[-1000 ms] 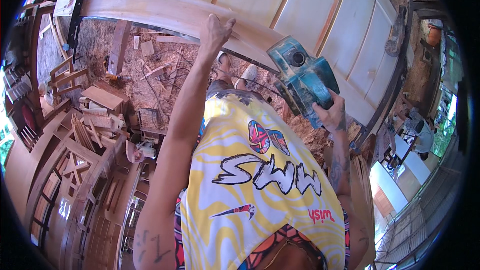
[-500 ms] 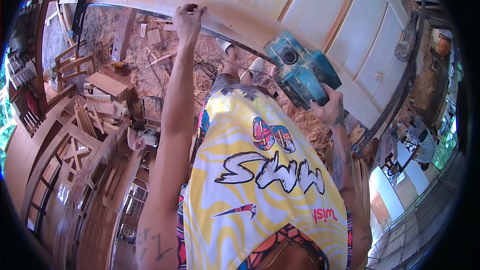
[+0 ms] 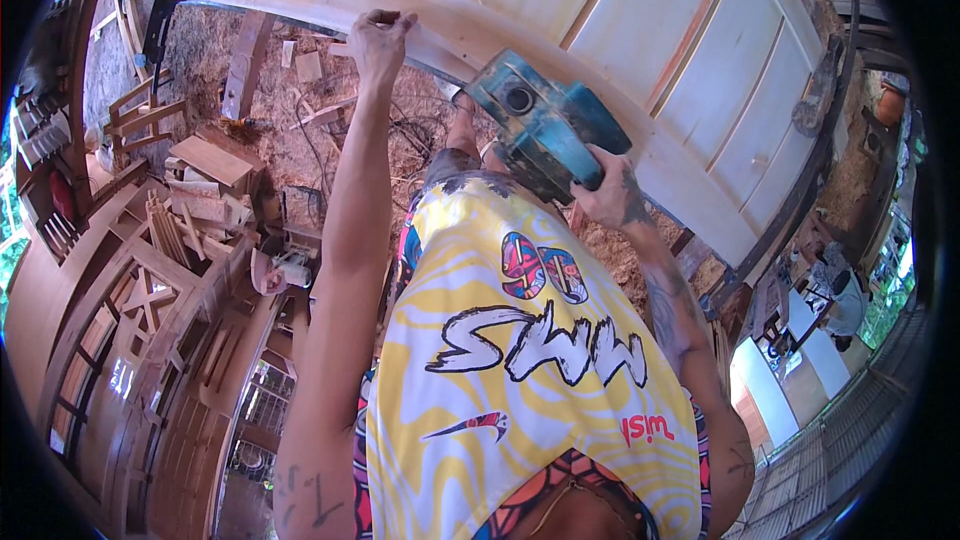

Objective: Constructing and finishing a wooden door using manual and power tools in a workshop environment.

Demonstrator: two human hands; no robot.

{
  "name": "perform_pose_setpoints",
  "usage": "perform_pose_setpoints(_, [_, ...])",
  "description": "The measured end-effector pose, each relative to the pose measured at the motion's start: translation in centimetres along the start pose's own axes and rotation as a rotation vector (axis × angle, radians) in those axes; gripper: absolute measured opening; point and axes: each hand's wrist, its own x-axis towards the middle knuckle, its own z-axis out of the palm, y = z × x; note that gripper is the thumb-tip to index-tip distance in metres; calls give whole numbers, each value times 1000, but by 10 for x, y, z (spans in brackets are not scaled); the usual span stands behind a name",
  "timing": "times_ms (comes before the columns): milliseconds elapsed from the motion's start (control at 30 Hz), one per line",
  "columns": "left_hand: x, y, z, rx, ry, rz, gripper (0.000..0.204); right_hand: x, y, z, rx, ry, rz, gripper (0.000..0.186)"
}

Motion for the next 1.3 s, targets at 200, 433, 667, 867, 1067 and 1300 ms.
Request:
perform_pose_setpoints(200, [4,4,5,-19,-24,-17,39,54,-59,19,-77,94,-111,38])
perform_pose_setpoints(433, [44,-13,-33,-30,-226,-151,68,113,-85,38,97,91,-209,42])
perform_pose_setpoints(667, [37,-24,-41,35,-149,7,40,74,-43,-36,197,218,5,40])
perform_pose_setpoints(867, [30,-15,-28,138,-55,166,46,65,29,-75,614,518,339,19])
perform_pose_setpoints(1067, [29,-17,-32,133,-107,148,48,81,62,-86,702,675,358,14])
perform_pose_setpoints(1300, [-33,-2,-1,116,74,65,44,72,67,-99,611,596,368,23])
